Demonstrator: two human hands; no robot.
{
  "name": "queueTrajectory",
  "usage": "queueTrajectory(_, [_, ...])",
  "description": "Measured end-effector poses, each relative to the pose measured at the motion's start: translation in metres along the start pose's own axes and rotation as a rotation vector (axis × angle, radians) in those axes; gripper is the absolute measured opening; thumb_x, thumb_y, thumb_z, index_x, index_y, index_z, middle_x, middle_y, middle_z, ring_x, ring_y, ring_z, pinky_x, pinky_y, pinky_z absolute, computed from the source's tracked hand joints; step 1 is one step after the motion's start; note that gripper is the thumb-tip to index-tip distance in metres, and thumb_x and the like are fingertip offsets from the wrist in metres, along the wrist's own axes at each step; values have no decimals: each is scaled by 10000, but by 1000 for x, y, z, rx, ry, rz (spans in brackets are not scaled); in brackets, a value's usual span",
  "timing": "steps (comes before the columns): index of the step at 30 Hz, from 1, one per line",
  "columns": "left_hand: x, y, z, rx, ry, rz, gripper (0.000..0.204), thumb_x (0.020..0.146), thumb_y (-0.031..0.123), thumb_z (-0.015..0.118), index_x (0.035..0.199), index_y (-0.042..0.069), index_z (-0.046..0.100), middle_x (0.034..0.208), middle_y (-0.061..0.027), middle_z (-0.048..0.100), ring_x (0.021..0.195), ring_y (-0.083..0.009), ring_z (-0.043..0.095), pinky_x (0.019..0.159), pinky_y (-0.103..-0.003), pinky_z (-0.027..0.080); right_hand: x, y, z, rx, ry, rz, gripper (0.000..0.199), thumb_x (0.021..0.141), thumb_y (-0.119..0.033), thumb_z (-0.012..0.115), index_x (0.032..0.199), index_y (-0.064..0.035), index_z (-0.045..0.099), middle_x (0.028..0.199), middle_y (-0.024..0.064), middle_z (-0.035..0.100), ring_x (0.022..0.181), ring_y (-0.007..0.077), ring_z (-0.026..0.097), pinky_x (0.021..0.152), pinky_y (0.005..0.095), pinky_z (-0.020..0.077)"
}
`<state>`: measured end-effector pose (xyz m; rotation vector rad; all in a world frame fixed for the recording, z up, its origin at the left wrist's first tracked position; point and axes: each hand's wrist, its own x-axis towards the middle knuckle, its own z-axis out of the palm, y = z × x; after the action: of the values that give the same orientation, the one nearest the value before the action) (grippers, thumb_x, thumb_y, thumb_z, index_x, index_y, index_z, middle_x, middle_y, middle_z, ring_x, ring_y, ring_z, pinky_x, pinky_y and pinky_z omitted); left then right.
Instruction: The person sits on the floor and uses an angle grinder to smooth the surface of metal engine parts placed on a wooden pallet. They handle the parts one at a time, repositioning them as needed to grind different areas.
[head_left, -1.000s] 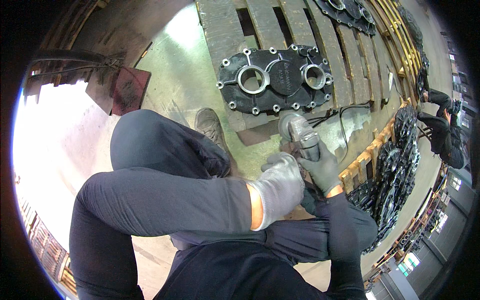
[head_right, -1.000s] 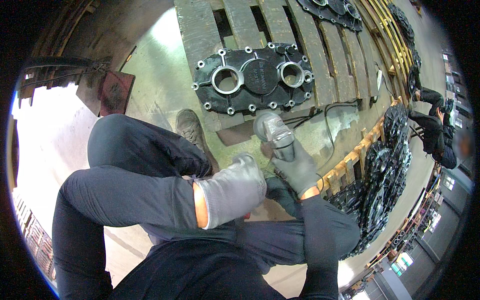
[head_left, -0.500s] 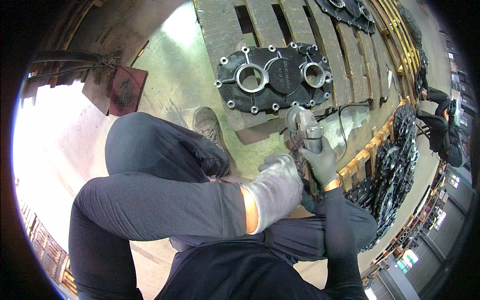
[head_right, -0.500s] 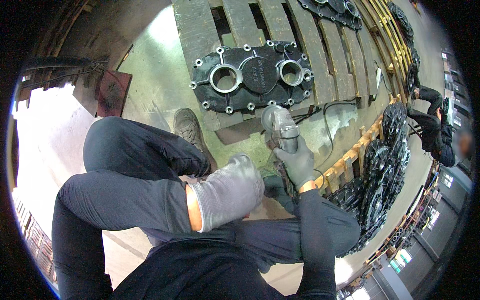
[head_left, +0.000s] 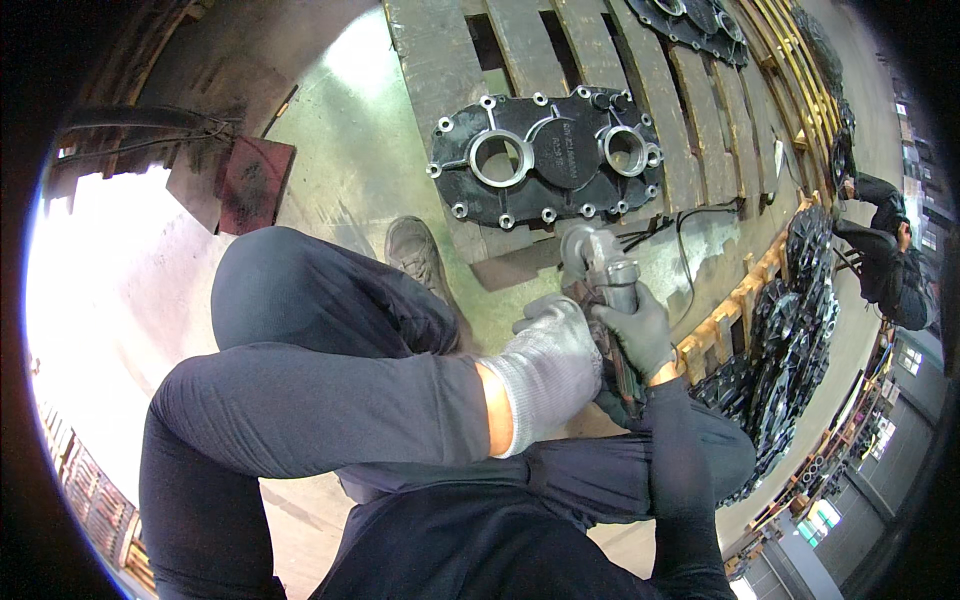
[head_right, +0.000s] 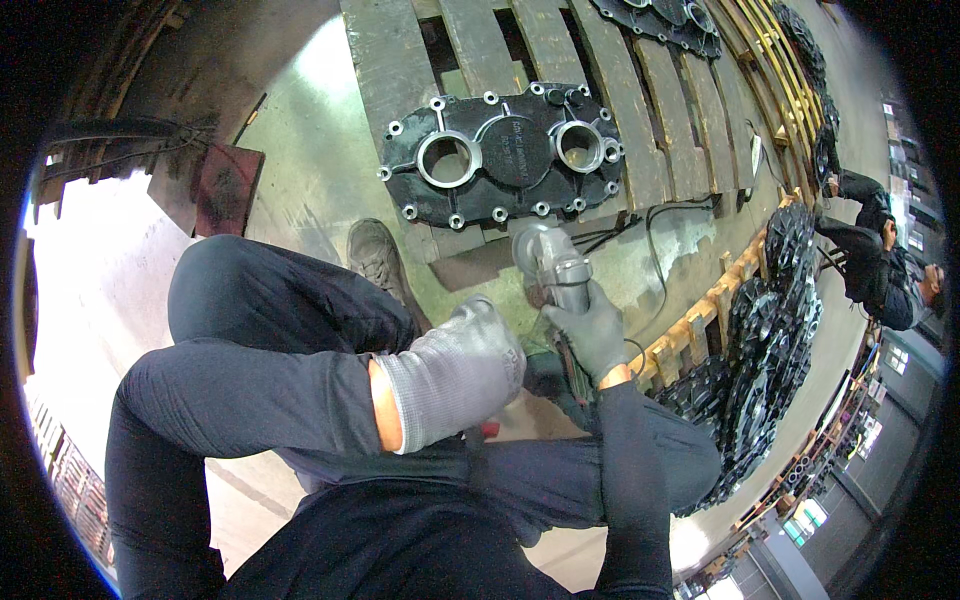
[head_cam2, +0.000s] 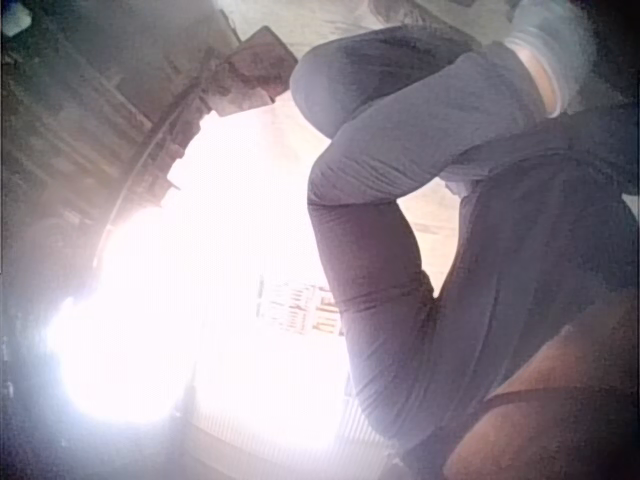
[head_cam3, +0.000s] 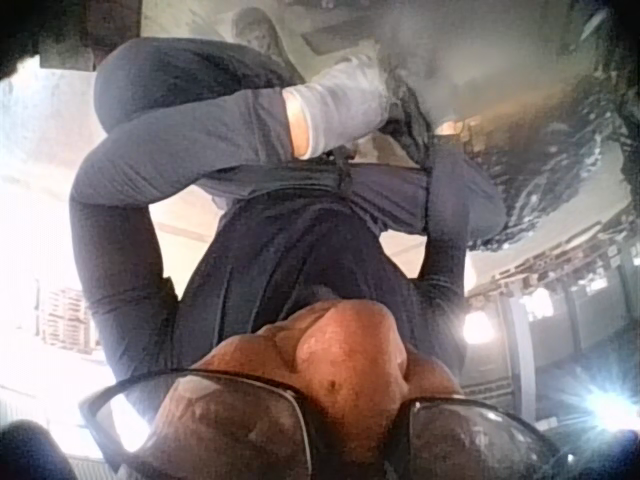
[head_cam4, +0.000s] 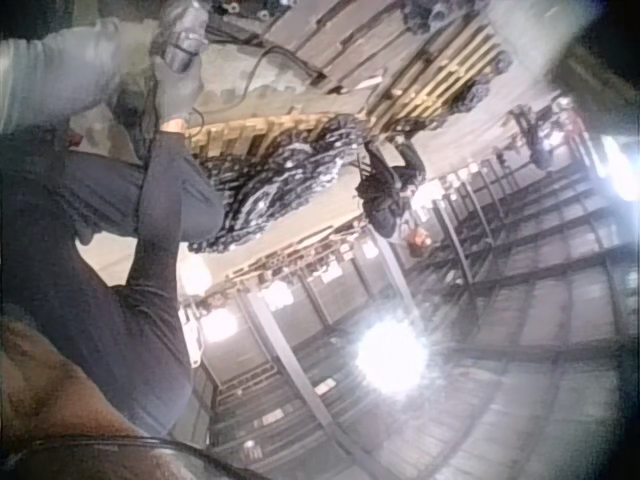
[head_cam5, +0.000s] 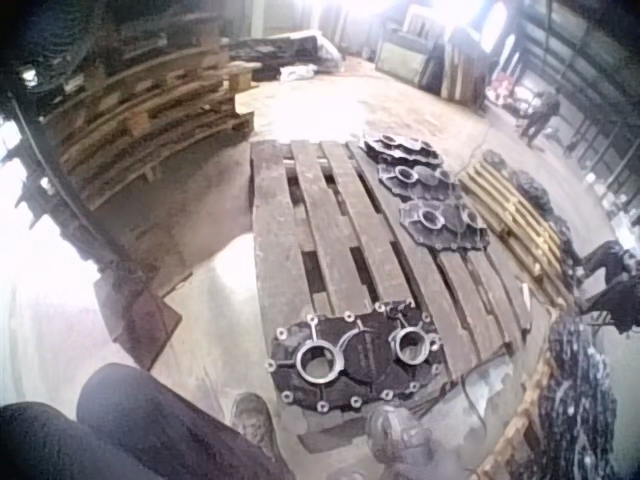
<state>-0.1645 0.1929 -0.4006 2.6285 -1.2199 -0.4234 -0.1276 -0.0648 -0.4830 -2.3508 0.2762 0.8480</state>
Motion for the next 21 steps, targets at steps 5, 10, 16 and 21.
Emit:
queueTrajectory(5, [-2,2,-6,17,-19,56,313,781,379,723,863,81,771,793,-99,683,772,-309,686,759,-461,517,-17,-2,9,105,-10,-94,698,835,-190,893,1459,-44,617,1173,137,797,1058,233,773,937,383,595])
queueTrajectory(10, [-1,3,-7,-49,-74,63,279,793,344,716,867,83,781,802,-101,696,774,-319,681,744,-480,520,-15,-15,9,-23,82,-155,613,812,-207,910,1331,19,676,1118,176,811,988,250,784,906,384,599])
queueTrajectory(16, [-6,-3,-13,-40,-69,67,213,806,285,708,847,91,785,793,-91,695,755,-295,678,712,-458,505,-8,-19,10,-31,113,-212,617,811,-199,909,1340,15,673,1133,191,803,1007,264,782,906,388,595])
queueTrajectory(21, [-9,4,-8,-115,64,-8,154,818,221,704,848,92,782,791,-84,691,761,-285,677,727,-427,495,-2,-15,20,-146,52,-189,704,811,-245,901,1420,-23,627,1220,210,764,1110,341,753,955,437,582])
